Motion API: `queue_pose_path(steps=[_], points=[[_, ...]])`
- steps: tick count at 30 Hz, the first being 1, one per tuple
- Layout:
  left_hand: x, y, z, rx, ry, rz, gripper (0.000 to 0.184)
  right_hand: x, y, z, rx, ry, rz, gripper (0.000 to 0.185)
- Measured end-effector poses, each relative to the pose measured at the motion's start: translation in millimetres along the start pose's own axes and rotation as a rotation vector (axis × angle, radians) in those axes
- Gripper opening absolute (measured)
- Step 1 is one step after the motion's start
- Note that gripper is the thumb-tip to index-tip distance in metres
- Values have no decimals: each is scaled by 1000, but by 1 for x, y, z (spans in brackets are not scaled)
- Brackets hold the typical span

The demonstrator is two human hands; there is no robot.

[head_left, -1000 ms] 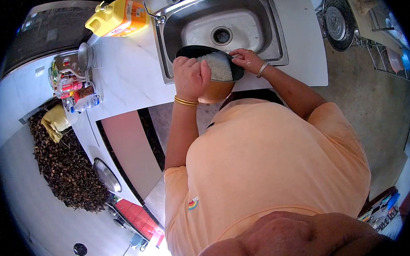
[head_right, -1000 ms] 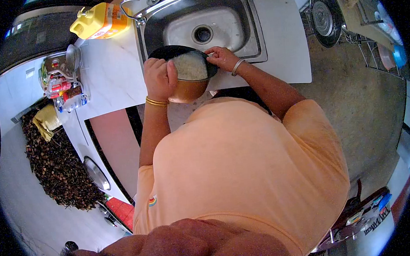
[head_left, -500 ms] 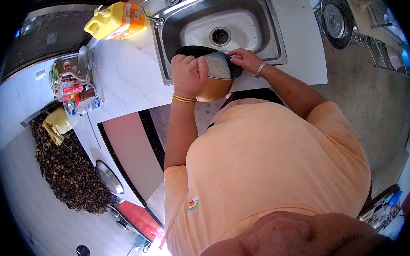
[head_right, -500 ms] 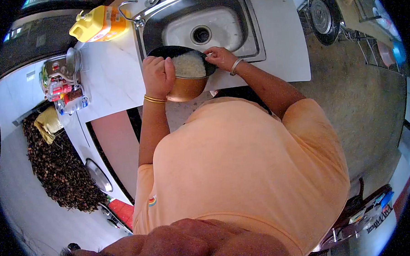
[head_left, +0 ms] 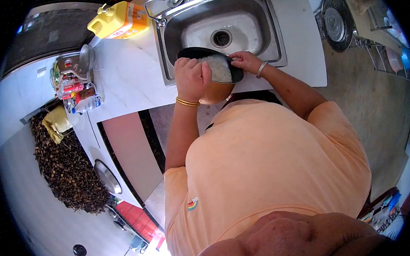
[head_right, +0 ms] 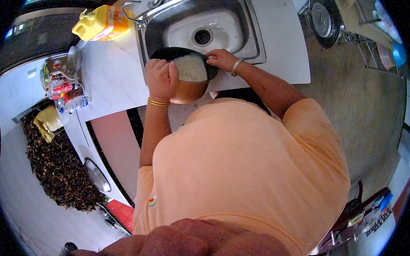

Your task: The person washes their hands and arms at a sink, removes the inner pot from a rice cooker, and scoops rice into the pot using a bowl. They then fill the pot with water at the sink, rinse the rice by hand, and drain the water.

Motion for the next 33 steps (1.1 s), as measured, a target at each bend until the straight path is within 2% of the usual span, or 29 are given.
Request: queue_pose_path(steps=[5,8,21,33], points=[[0,-1,3,28,-18,-61,26,1,0,-5,32,-36,-3,44],[-1,-1,3,31,4,9,26,3,1,-8,37,-45,5,43],[-3,2,5,9,2,-26,26,9,4,-20,78,-80,-6,42],[-4,5,7,-15,13,-56,27,7,3,-18,144,-26,-16,44]])
Point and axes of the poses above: each hand's wrist, its own x-axis away from the middle knuckle, its own y-axis out of the palm, z = x × y, the point moved 8 cm from there along -x, towards the middle knuckle, and after that the axes turned 12 degrees about -x, right-handed, at the moved point
